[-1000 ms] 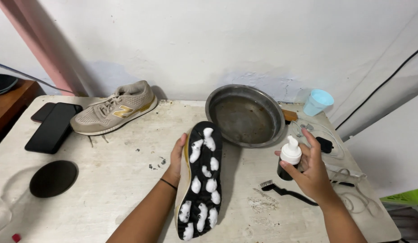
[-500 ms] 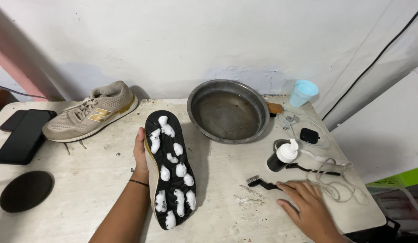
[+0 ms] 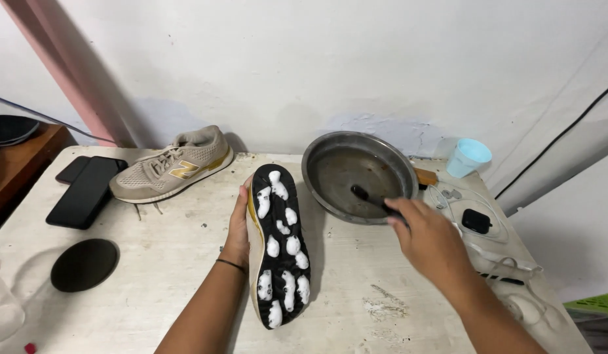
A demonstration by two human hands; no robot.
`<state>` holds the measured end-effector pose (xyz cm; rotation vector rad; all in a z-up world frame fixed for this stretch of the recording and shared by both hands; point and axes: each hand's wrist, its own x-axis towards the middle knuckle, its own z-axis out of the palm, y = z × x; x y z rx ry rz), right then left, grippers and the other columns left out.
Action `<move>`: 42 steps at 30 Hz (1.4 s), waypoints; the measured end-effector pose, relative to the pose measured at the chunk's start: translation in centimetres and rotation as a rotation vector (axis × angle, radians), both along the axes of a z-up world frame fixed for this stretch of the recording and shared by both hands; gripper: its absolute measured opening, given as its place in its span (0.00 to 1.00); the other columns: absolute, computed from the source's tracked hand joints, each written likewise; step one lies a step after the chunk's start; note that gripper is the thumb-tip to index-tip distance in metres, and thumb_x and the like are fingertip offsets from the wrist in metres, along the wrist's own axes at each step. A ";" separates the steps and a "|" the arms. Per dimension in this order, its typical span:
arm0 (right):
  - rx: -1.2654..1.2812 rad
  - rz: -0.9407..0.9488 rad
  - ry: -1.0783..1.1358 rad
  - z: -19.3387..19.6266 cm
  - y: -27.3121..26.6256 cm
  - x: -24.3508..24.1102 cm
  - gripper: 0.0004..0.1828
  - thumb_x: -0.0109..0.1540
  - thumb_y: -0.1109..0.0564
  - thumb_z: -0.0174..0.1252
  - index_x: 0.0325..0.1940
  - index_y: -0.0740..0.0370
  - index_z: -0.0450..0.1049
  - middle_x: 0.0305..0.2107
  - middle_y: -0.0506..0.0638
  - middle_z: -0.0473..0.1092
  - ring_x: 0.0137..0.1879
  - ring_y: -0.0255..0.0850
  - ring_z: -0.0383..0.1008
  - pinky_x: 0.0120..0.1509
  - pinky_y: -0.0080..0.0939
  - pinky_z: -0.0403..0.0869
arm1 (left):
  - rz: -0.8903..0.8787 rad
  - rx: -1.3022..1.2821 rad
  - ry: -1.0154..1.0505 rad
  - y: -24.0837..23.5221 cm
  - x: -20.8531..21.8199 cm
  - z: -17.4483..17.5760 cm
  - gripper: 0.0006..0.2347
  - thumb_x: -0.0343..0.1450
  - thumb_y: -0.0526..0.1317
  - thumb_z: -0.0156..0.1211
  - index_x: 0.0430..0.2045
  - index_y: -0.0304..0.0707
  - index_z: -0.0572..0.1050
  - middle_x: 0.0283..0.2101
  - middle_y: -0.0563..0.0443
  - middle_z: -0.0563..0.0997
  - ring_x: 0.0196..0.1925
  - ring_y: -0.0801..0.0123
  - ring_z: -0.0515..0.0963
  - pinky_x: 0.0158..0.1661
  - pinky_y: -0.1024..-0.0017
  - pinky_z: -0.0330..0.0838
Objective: The person applies white foam cleaner to the sole of a beige sneaker and scrubs it with a small black brush. The shoe is held in the left hand while the right hand scrubs the sole and side edges. The process continues until the sole is covered in foam.
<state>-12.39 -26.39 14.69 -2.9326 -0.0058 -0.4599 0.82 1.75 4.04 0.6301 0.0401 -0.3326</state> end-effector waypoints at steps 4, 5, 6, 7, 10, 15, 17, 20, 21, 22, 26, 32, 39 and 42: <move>-0.047 -0.114 0.282 2.7 2.2 6.8 0.16 0.68 0.52 0.53 0.59 0.52 0.75 0.42 0.57 0.78 0.47 0.53 0.82 0.50 0.52 0.80 | 0.011 0.010 -0.043 0.7 1.9 -0.9 0.23 0.74 0.53 0.51 0.63 0.48 0.71 0.57 0.40 0.80 0.58 0.53 0.79 0.59 0.55 0.72; -0.067 -0.125 0.315 1.5 2.1 8.2 0.17 0.67 0.53 0.54 0.59 0.53 0.76 0.40 0.58 0.79 0.44 0.52 0.83 0.45 0.51 0.80 | -0.006 0.000 -0.032 1.0 2.9 -2.0 0.22 0.74 0.53 0.52 0.62 0.49 0.72 0.56 0.42 0.81 0.56 0.53 0.80 0.58 0.55 0.73; -0.087 -0.135 0.348 0.3 1.8 9.5 0.17 0.66 0.54 0.55 0.59 0.54 0.77 0.38 0.60 0.80 0.40 0.51 0.84 0.40 0.49 0.81 | -0.023 -0.010 -0.020 1.1 4.0 -3.2 0.21 0.73 0.53 0.53 0.60 0.51 0.74 0.55 0.43 0.81 0.55 0.53 0.81 0.58 0.55 0.74; -0.082 -0.140 0.356 0.5 2.2 9.4 0.17 0.66 0.54 0.55 0.59 0.54 0.77 0.38 0.60 0.80 0.40 0.51 0.84 0.40 0.49 0.81 | -0.029 -0.007 -0.012 1.1 4.0 -2.9 0.21 0.73 0.53 0.53 0.60 0.51 0.74 0.55 0.43 0.81 0.55 0.53 0.81 0.58 0.55 0.74; -0.051 -0.166 0.415 0.8 2.8 8.9 0.18 0.67 0.55 0.54 0.60 0.56 0.77 0.41 0.64 0.79 0.43 0.53 0.84 0.40 0.49 0.81 | 0.108 0.036 -0.170 0.7 3.7 -2.1 0.21 0.75 0.48 0.52 0.63 0.46 0.67 0.56 0.40 0.79 0.57 0.59 0.78 0.61 0.58 0.71; -0.037 -0.127 0.150 1.0 2.5 6.9 0.16 0.68 0.53 0.54 0.60 0.54 0.76 0.41 0.59 0.79 0.43 0.51 0.82 0.42 0.49 0.81 | -0.074 0.060 -0.036 0.6 3.6 -3.3 0.18 0.74 0.51 0.50 0.55 0.47 0.77 0.50 0.42 0.83 0.50 0.55 0.82 0.53 0.58 0.76; -0.076 -0.129 0.130 0.1 2.2 6.2 0.16 0.69 0.51 0.53 0.60 0.52 0.75 0.40 0.57 0.79 0.42 0.50 0.83 0.41 0.49 0.81 | -0.096 0.068 -0.022 0.7 4.6 -4.4 0.19 0.73 0.51 0.49 0.55 0.47 0.77 0.49 0.42 0.83 0.50 0.53 0.82 0.54 0.56 0.76; -0.116 -0.083 -0.041 -1.3 1.9 5.2 0.15 0.69 0.49 0.54 0.60 0.49 0.74 0.33 0.53 0.77 0.35 0.47 0.81 0.36 0.45 0.80 | -0.131 0.122 -0.027 0.0 4.2 -3.9 0.20 0.72 0.53 0.50 0.54 0.45 0.77 0.47 0.41 0.83 0.49 0.54 0.83 0.53 0.56 0.77; -0.116 -0.036 -0.186 -1.9 1.8 4.8 0.14 0.70 0.48 0.54 0.59 0.49 0.75 0.28 0.52 0.76 0.30 0.45 0.79 0.32 0.42 0.78 | -0.143 0.167 -0.037 -0.2 3.7 -3.6 0.21 0.72 0.55 0.51 0.53 0.43 0.77 0.46 0.40 0.84 0.49 0.56 0.83 0.52 0.58 0.78; -0.113 -0.029 -0.184 -2.0 1.7 4.6 0.14 0.70 0.48 0.54 0.59 0.49 0.75 0.28 0.52 0.76 0.30 0.45 0.79 0.32 0.42 0.78 | -0.136 0.169 -0.034 -0.3 3.1 -3.1 0.21 0.72 0.55 0.51 0.53 0.43 0.77 0.46 0.40 0.84 0.49 0.56 0.83 0.52 0.58 0.78; -0.239 -0.012 -0.198 -3.1 0.9 3.9 0.12 0.70 0.46 0.54 0.55 0.44 0.77 0.25 0.46 0.74 0.24 0.39 0.75 0.27 0.36 0.75 | -0.153 0.086 0.086 0.2 1.6 -1.7 0.18 0.71 0.52 0.56 0.48 0.43 0.81 0.42 0.41 0.85 0.44 0.55 0.84 0.48 0.58 0.79; -0.171 0.008 -0.356 -4.4 0.6 2.9 0.10 0.71 0.48 0.56 0.55 0.46 0.78 0.30 0.45 0.74 0.27 0.39 0.75 0.30 0.34 0.75 | -0.145 0.046 0.148 0.1 2.3 -1.9 0.15 0.70 0.47 0.59 0.43 0.36 0.83 0.38 0.39 0.86 0.40 0.57 0.84 0.46 0.60 0.80; 0.031 0.054 -0.415 -6.1 -0.4 3.5 0.08 0.71 0.54 0.55 0.52 0.54 0.77 0.37 0.46 0.76 0.38 0.43 0.79 0.39 0.38 0.78 | -0.134 -0.100 0.212 -1.1 1.6 -3.0 0.15 0.72 0.46 0.62 0.41 0.30 0.83 0.40 0.36 0.85 0.41 0.58 0.82 0.52 0.58 0.76; 0.027 0.026 -0.378 -5.5 -0.6 3.3 0.09 0.71 0.52 0.55 0.52 0.54 0.77 0.35 0.47 0.76 0.36 0.43 0.79 0.38 0.39 0.79 | -0.149 -0.099 0.250 -2.0 -0.3 -1.0 0.14 0.72 0.46 0.63 0.40 0.31 0.82 0.39 0.36 0.85 0.41 0.60 0.82 0.52 0.60 0.76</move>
